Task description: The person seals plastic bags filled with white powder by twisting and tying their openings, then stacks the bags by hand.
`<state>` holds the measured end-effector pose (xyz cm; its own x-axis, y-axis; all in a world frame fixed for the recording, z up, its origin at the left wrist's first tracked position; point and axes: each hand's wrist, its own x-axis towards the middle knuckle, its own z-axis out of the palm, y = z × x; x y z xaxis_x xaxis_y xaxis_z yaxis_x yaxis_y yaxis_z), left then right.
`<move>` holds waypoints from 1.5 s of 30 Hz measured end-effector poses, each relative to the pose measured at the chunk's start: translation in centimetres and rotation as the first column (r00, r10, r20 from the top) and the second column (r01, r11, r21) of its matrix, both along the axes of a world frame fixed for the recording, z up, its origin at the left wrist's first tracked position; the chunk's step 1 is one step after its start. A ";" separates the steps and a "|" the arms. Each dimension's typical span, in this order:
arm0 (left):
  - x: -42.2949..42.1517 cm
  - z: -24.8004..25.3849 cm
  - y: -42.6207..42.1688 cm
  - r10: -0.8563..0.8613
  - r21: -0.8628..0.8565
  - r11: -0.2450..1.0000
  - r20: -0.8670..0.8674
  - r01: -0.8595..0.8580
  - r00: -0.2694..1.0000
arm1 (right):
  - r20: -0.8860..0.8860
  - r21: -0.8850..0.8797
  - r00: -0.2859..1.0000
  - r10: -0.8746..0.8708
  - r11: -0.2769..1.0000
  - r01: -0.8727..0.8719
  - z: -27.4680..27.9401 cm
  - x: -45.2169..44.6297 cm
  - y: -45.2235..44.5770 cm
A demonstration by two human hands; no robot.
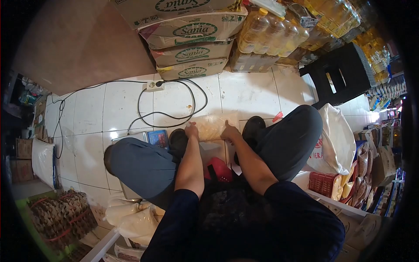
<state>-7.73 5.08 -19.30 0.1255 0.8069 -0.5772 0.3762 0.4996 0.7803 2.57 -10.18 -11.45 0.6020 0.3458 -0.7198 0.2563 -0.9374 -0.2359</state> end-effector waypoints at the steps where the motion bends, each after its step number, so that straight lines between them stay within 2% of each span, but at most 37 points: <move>1: 0.0 0.4 0.0 -0.001 -0.009 1.000 0.003 0.001 1.000 | -0.054 -0.007 0.998 -0.014 1.000 0.014 -0.2 -0.1 -0.1; 4: -0.2 0.6 -0.1 -0.018 -0.024 1.000 0.010 0.018 1.000 | -0.195 -0.035 0.979 -0.055 0.998 0.049 0.7 0.0 0.1; 7: -0.1 1.0 0.0 -0.035 -0.039 0.999 0.014 0.036 0.999 | -0.257 -0.038 0.964 -0.071 0.997 0.063 1.4 -0.6 0.2; 9: -0.2 0.9 -0.1 -0.021 -0.071 0.997 0.016 0.022 1.000 | -0.154 -0.018 0.988 -0.013 1.000 0.010 1.3 -1.2 0.3; 12: -0.3 0.3 0.0 -0.047 -0.008 0.999 0.035 0.048 0.998 | -0.055 -0.026 0.997 0.050 0.998 -0.052 1.0 -2.2 0.5; 14: -0.3 0.4 0.0 -0.045 -0.038 0.998 0.027 0.046 0.999 | -0.100 -0.047 0.989 0.108 0.992 -0.113 1.4 -2.3 0.8; 16: -0.2 0.4 0.1 -0.058 -0.040 0.997 0.013 0.058 0.998 | -0.238 -0.059 0.952 0.191 0.976 -0.210 2.5 -2.1 1.4; 19: -0.1 -0.4 0.3 -0.071 -0.003 0.997 -0.008 0.071 0.997 | -0.212 -0.067 0.971 0.112 0.989 -0.129 5.3 -2.0 2.4; 22: -0.3 -1.0 0.2 -0.048 0.012 0.999 -0.013 0.048 0.999 | 0.244 0.094 0.969 0.040 0.993 -0.065 -0.7 -1.4 1.4; 25: -0.1 -0.7 0.2 -0.043 0.009 0.999 -0.033 0.044 0.999 | 0.250 -0.033 0.968 0.028 0.999 -0.020 -1.0 -1.2 0.2; 28: -0.2 -1.7 0.3 -0.042 0.005 0.999 -0.007 0.042 0.999 | -0.079 0.003 0.994 -0.070 0.998 0.070 -0.1 -2.4 -0.3; 31: -0.1 -2.3 0.4 -0.036 -0.007 0.999 -0.010 0.036 0.999 | -0.183 0.023 0.982 -0.041 0.999 0.047 0.7 -2.9 0.5; 34: -0.1 -2.0 0.2 -0.054 0.004 0.999 -0.012 0.054 0.998 | -0.196 0.041 0.980 -0.043 0.998 0.052 2.6 -3.3 1.0; 37: -0.2 -0.6 0.2 -0.058 -0.006 0.998 -0.014 0.058 0.998 | -0.408 -0.029 0.913 0.025 0.999 -0.040 4.0 -2.2 1.8; 40: -0.1 0.7 0.1 -0.059 -0.002 0.998 -0.045 0.059 0.997 | -0.332 -0.011 0.942 -0.037 0.999 0.035 4.1 -1.7 2.4; 43: -0.4 1.0 0.0 -0.061 0.012 0.998 -0.032 0.061 0.998 | 0.119 0.270 0.993 0.017 0.962 -0.049 0.9 -2.2 2.1; 45: -0.4 0.6 0.0 -0.081 0.030 0.996 -0.019 0.082 0.996 | 0.078 0.213 0.997 -0.006 0.977 -0.011 1.8 -2.4 1.6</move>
<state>-8.11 5.09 -18.74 0.1814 0.8116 -0.5554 0.4290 0.4429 0.7873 0.12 -8.54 -9.62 0.6520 0.4880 -0.5804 0.2842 -0.8668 -0.4097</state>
